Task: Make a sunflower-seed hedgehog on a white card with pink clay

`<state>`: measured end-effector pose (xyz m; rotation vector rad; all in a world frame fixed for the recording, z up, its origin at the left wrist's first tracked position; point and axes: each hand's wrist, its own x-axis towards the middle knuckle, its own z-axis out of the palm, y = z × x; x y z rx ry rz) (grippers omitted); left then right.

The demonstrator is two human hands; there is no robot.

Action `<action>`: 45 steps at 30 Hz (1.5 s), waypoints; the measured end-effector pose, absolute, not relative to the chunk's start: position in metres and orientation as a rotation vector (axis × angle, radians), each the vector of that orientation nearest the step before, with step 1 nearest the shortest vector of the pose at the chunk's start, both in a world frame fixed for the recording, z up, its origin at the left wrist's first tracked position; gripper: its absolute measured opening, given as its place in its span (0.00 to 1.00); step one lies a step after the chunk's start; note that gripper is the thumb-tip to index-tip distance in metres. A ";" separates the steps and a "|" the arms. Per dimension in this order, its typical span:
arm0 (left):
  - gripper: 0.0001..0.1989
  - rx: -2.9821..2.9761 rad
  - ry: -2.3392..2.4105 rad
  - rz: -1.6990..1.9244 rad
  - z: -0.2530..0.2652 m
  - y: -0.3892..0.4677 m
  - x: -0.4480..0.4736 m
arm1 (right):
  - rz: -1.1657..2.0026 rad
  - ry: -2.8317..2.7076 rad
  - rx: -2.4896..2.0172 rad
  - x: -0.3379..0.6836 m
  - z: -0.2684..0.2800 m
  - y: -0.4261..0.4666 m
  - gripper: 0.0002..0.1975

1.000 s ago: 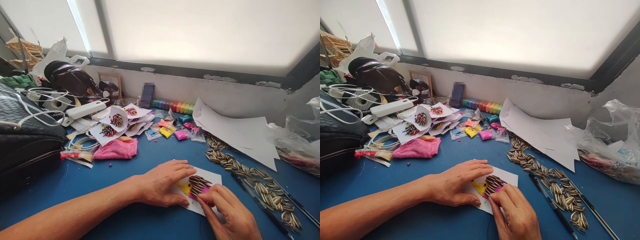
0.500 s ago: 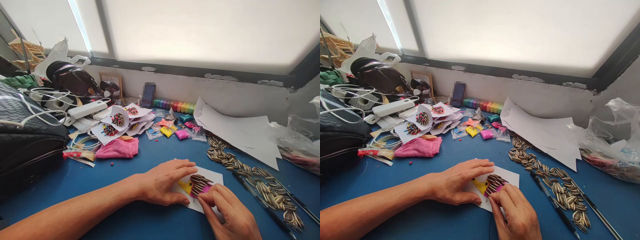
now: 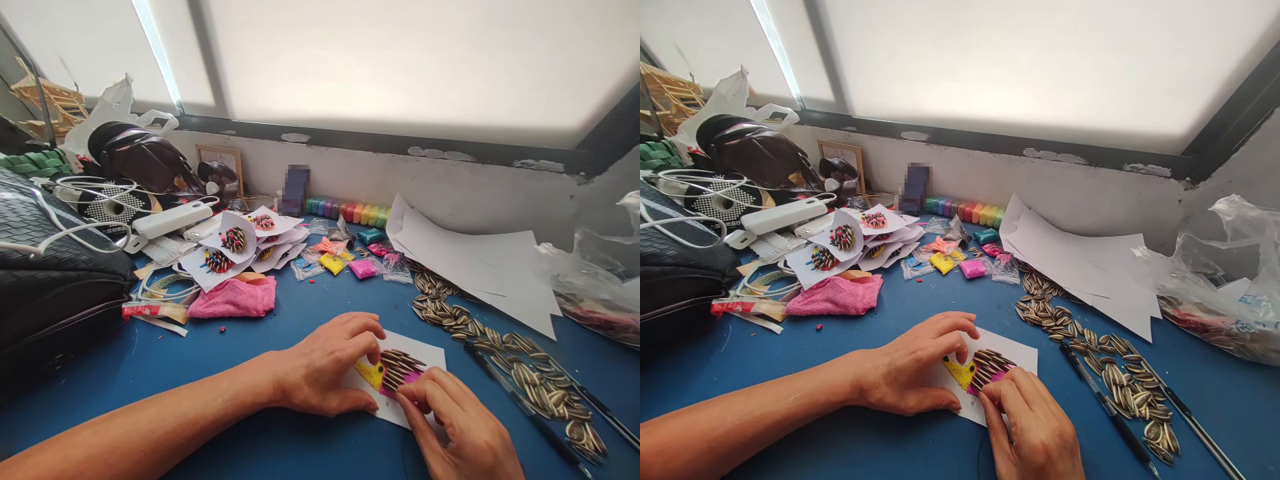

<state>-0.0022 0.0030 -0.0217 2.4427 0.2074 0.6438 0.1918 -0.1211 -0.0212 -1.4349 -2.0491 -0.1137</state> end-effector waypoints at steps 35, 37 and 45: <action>0.09 2.773 0.177 0.566 -0.016 0.000 -0.003 | -0.166 -2.117 -1.498 0.192 -0.021 -0.119 0.10; 0.09 2.778 0.167 0.571 -0.016 0.000 -0.003 | -0.167 -2.119 -1.497 0.192 -0.021 -0.119 0.10; 0.09 2.763 0.176 0.622 -0.017 -0.002 -0.002 | -0.160 -2.118 -1.498 0.194 -0.022 -0.121 0.09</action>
